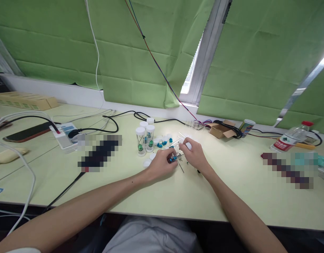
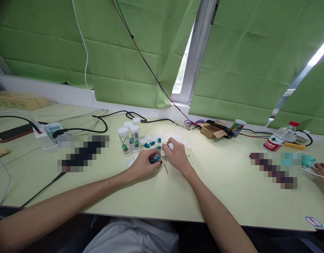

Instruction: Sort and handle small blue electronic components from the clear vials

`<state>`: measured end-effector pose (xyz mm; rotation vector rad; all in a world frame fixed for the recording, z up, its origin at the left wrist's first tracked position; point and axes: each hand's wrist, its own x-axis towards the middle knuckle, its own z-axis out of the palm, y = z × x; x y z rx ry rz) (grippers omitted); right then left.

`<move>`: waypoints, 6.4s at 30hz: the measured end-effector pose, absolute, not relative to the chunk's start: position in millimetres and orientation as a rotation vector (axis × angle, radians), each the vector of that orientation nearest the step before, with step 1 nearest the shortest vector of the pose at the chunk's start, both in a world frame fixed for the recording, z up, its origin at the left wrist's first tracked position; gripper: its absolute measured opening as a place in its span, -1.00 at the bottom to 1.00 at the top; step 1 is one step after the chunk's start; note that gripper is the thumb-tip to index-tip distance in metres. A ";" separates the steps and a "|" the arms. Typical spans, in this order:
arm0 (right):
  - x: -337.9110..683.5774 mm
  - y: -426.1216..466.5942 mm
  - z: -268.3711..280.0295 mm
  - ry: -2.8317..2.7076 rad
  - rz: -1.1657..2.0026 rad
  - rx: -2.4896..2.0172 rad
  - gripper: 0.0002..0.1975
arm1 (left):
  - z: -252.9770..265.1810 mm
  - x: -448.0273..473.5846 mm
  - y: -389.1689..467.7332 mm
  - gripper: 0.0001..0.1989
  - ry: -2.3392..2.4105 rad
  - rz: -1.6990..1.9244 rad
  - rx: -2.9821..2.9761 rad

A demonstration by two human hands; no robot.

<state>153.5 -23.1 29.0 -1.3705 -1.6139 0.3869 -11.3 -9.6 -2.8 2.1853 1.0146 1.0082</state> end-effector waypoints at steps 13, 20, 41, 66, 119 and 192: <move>153.8 -23.6 29.6 -1.633 0.374 -1.364 -0.78 | -1.8 -11.6 -10.4 -0.96 1.003 1.005 2.190; 153.6 -24.2 31.9 -1.627 0.375 -1.358 -0.77 | -0.6 -11.1 -11.6 -0.98 1.002 1.001 2.202; 153.7 -21.1 29.5 -1.568 0.479 -1.370 -0.76 | -3.0 -11.1 -11.3 -0.98 1.005 0.992 2.193; 152.3 -24.1 29.8 -1.598 0.418 -1.349 -0.79 | -1.7 -10.8 -10.5 -0.95 0.991 0.995 2.162; 150.4 -21.2 29.8 -1.289 0.962 -1.290 -0.72 | 3.1 -11.4 -15.1 -0.64 0.940 0.942 2.114; 150.9 -22.3 29.1 -1.454 0.679 -1.400 -0.78 | 4.7 -11.3 -13.5 -0.67 0.934 0.932 2.100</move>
